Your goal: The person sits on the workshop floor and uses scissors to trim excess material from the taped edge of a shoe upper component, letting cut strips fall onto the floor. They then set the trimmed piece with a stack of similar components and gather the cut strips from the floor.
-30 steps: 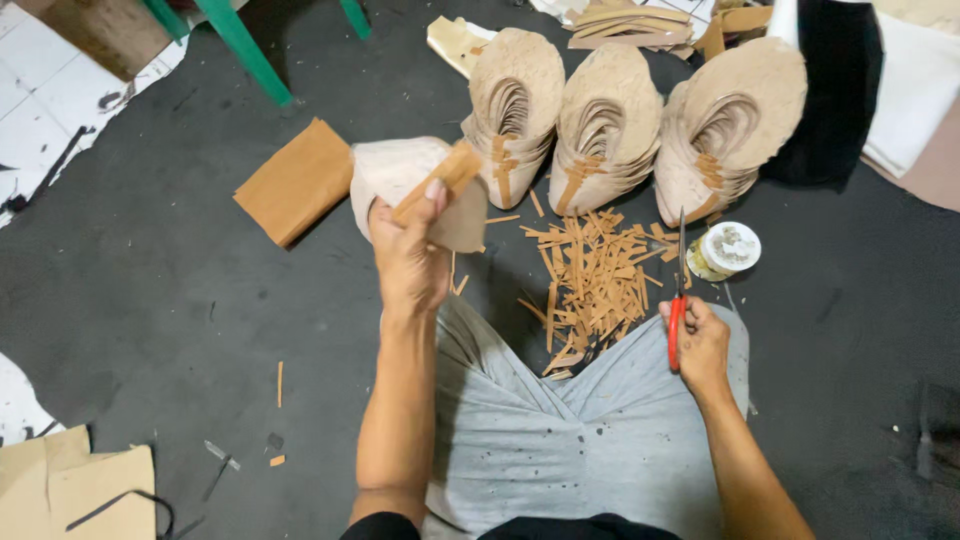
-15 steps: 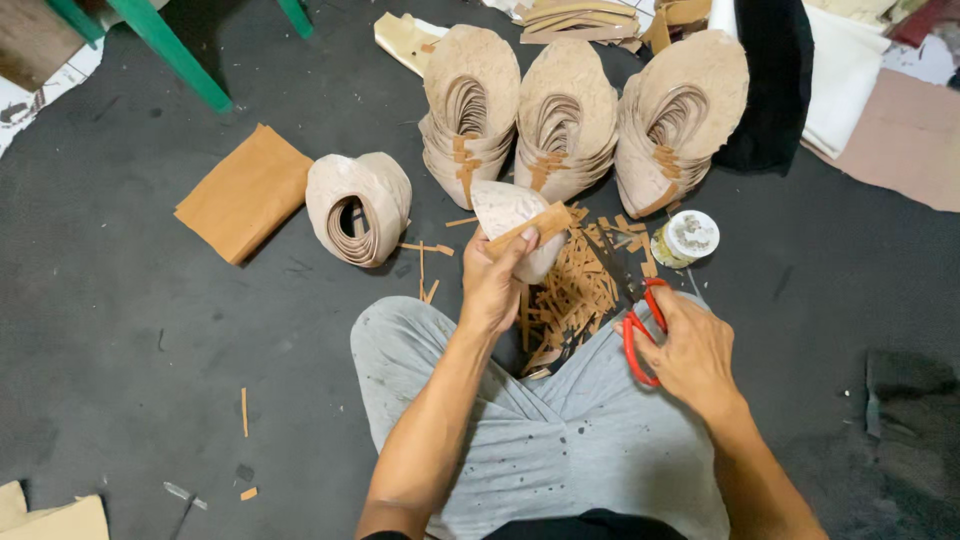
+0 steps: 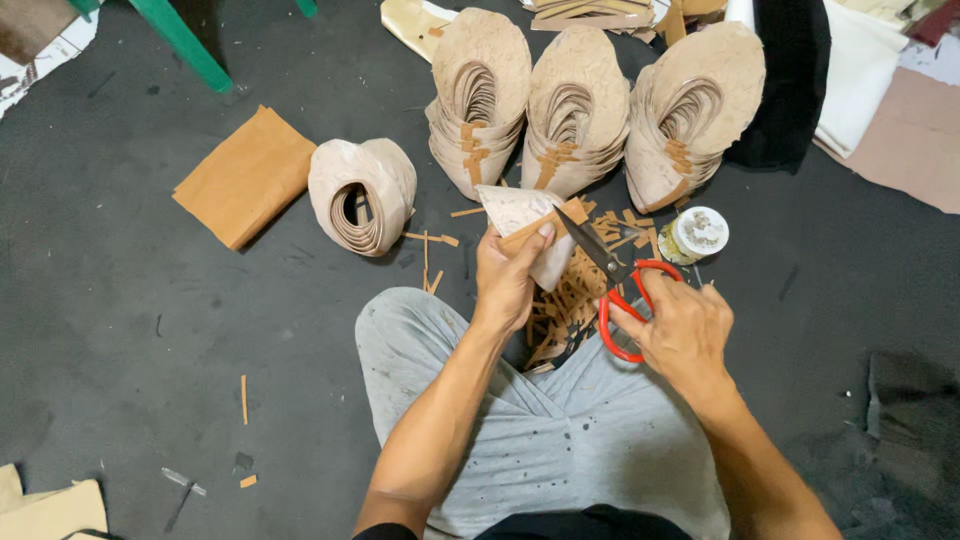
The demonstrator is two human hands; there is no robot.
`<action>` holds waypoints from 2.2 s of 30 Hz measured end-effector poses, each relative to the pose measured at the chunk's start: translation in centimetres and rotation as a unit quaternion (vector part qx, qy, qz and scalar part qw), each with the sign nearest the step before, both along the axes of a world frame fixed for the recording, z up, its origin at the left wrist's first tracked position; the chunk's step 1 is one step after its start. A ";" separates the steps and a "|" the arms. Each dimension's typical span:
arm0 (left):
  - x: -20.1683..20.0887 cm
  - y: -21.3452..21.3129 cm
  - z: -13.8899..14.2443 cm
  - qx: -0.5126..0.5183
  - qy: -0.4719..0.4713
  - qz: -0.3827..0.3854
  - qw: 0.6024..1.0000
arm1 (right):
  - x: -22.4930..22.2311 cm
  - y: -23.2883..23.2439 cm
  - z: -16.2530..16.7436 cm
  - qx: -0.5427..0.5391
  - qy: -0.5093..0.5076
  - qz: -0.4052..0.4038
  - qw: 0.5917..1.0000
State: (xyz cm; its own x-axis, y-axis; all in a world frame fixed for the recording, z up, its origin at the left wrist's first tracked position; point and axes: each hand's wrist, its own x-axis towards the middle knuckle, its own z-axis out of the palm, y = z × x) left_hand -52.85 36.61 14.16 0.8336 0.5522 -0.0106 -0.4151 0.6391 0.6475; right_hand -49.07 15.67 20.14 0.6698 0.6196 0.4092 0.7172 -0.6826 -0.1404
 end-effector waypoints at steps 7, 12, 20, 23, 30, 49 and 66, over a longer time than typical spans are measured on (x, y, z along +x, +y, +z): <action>-0.2 0.9 1.2 0.028 -0.012 -0.012 0.999 | 0.8 -1.1 -1.5 0.005 0.114 -0.018 0.993; -1.4 3.0 2.2 0.071 0.022 -0.077 0.994 | 1.3 -2.7 -0.9 0.020 0.210 -0.056 0.976; -2.5 3.8 2.5 0.160 0.013 -0.169 0.972 | 1.9 -4.3 3.4 -0.084 0.062 0.032 0.994; -3.0 3.9 2.4 0.191 -0.007 -0.195 0.962 | 2.0 -4.1 4.7 -0.092 0.011 0.071 0.993; -3.1 4.1 1.2 0.200 -0.023 -0.230 0.952 | 2.8 -3.1 5.9 -0.146 -0.039 0.117 0.982; -3.7 5.0 0.9 0.223 0.091 -0.204 0.949 | 2.5 -3.6 3.2 -0.183 -0.025 0.112 0.976; -3.9 4.9 -0.4 0.223 0.023 -0.239 0.945 | 1.4 -0.7 3.2 -0.146 -0.021 0.114 0.983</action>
State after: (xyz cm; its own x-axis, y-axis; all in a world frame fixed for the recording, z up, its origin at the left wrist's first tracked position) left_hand -56.76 41.47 13.75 0.9933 0.0700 0.0923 -0.1128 0.4055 0.9071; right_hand -47.68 15.01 23.34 0.4869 0.8462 0.2163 0.8568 -0.5109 0.0698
